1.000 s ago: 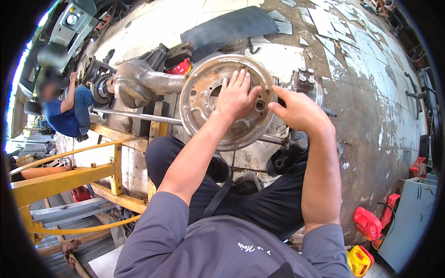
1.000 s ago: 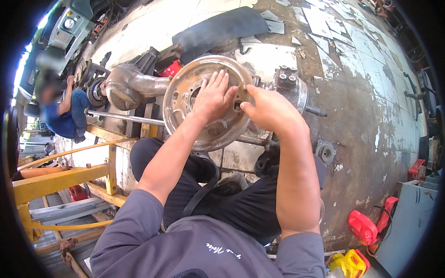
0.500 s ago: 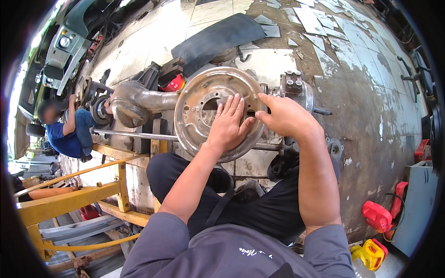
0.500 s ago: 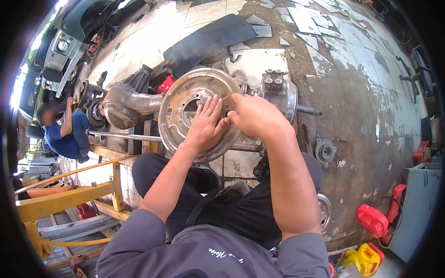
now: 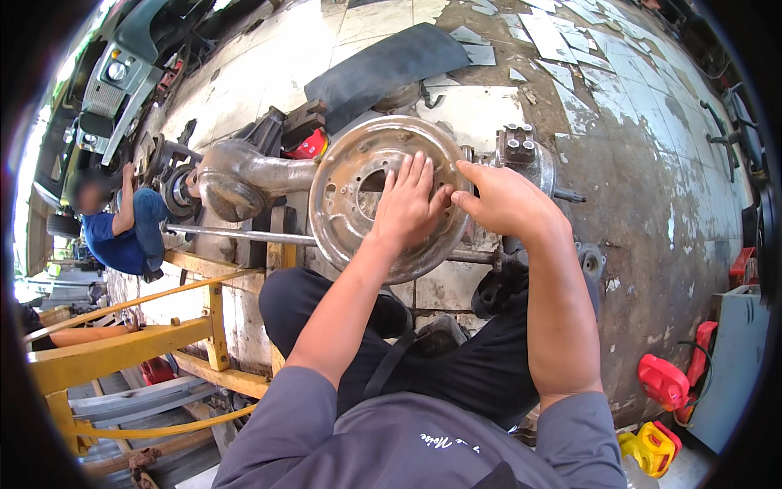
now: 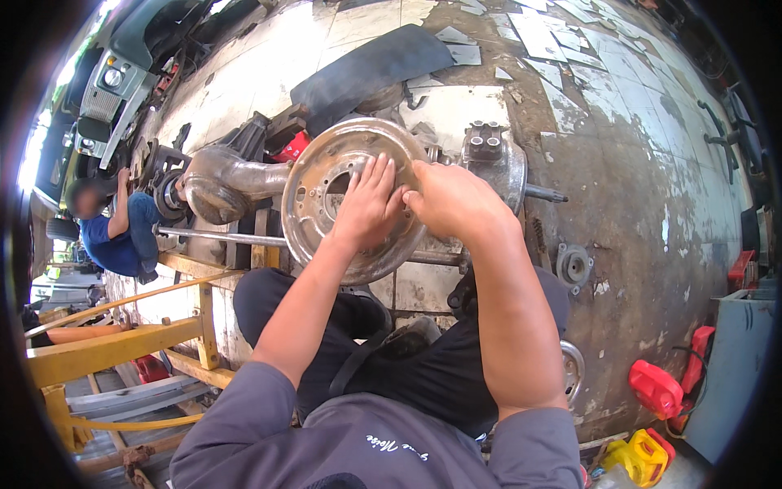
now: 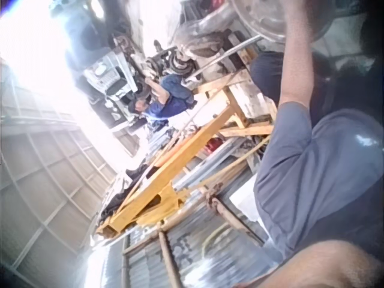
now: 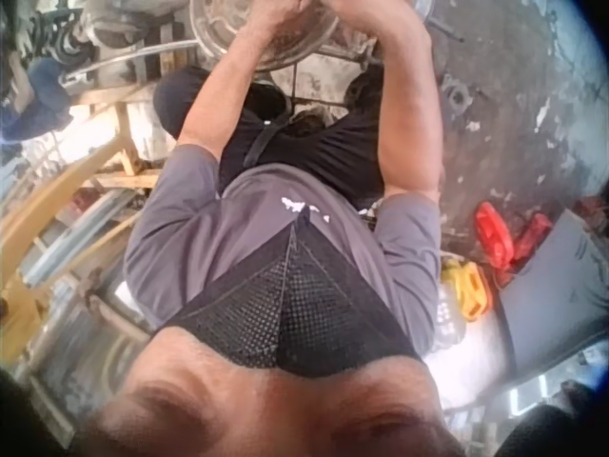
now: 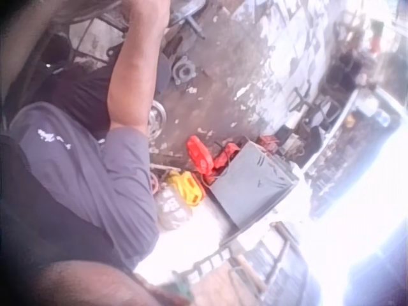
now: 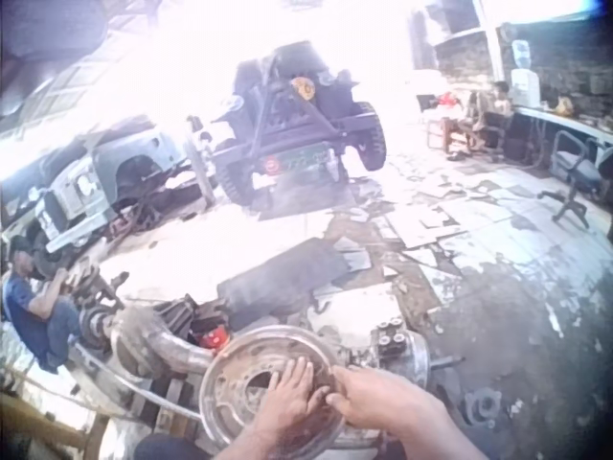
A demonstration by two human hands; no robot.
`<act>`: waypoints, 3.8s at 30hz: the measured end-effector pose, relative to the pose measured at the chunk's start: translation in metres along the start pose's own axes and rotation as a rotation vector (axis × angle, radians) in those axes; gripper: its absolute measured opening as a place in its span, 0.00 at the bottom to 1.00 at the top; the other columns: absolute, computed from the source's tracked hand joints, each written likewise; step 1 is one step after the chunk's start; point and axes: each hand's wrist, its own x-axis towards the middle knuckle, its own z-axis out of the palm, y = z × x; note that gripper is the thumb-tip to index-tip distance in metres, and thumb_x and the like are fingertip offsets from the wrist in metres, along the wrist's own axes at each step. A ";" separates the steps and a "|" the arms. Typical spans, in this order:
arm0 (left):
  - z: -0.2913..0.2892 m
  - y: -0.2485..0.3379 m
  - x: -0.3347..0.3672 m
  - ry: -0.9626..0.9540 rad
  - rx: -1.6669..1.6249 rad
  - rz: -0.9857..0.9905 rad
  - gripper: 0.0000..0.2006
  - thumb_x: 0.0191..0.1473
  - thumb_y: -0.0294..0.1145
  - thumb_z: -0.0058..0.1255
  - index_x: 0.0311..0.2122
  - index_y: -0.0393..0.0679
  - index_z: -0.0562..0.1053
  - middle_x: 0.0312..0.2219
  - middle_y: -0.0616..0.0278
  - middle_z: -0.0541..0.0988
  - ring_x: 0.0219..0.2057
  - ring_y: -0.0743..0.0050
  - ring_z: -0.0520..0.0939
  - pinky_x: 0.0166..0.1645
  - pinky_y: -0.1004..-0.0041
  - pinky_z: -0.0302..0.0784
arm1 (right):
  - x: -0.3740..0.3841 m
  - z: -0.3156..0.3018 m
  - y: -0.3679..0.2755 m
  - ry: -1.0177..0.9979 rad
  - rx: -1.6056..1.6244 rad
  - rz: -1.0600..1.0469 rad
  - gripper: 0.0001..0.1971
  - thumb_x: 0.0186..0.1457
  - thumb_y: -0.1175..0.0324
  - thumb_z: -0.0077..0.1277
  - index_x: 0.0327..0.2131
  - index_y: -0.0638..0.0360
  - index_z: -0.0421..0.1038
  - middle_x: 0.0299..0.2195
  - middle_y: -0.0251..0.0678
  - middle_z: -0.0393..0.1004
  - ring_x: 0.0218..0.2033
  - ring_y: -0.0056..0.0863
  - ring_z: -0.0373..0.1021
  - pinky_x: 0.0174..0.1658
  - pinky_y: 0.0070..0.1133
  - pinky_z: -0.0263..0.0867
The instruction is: The person scrubs a large circular metal part with a small abrasive pad, repeatedly rubbing the surface and edges. The person rotates the part slightly to access different areas while continuing to scrub.
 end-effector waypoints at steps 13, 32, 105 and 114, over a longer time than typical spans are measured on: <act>-0.003 0.005 -0.005 -0.009 -0.045 -0.015 0.38 0.66 0.61 0.32 0.67 0.35 0.58 0.68 0.44 0.56 0.70 0.46 0.54 0.71 0.48 0.48 | -0.001 0.003 0.002 0.030 0.022 -0.008 0.27 0.60 0.59 0.52 0.59 0.64 0.66 0.54 0.51 0.73 0.56 0.46 0.69 0.59 0.35 0.64; 0.002 0.000 0.021 -0.013 0.020 -0.052 0.39 0.66 0.61 0.30 0.68 0.35 0.57 0.68 0.45 0.56 0.71 0.48 0.53 0.72 0.49 0.44 | -0.002 0.005 -0.006 -0.006 0.034 -0.016 0.24 0.60 0.60 0.51 0.56 0.65 0.68 0.49 0.52 0.75 0.53 0.47 0.71 0.57 0.37 0.66; 0.012 0.042 -0.020 0.030 -0.046 -0.016 0.43 0.64 0.58 0.39 0.69 0.29 0.47 0.69 0.44 0.54 0.71 0.49 0.53 0.71 0.44 0.43 | -0.010 -0.002 -0.007 0.009 0.032 0.042 0.32 0.60 0.59 0.51 0.64 0.63 0.58 0.48 0.58 0.75 0.52 0.52 0.71 0.55 0.38 0.66; 0.005 0.034 0.002 -0.030 -0.056 -0.100 0.42 0.65 0.57 0.37 0.69 0.29 0.49 0.69 0.44 0.54 0.71 0.51 0.52 0.72 0.44 0.41 | -0.004 0.001 -0.005 -0.049 0.140 0.051 0.32 0.60 0.59 0.52 0.63 0.64 0.60 0.51 0.57 0.73 0.54 0.52 0.70 0.56 0.37 0.65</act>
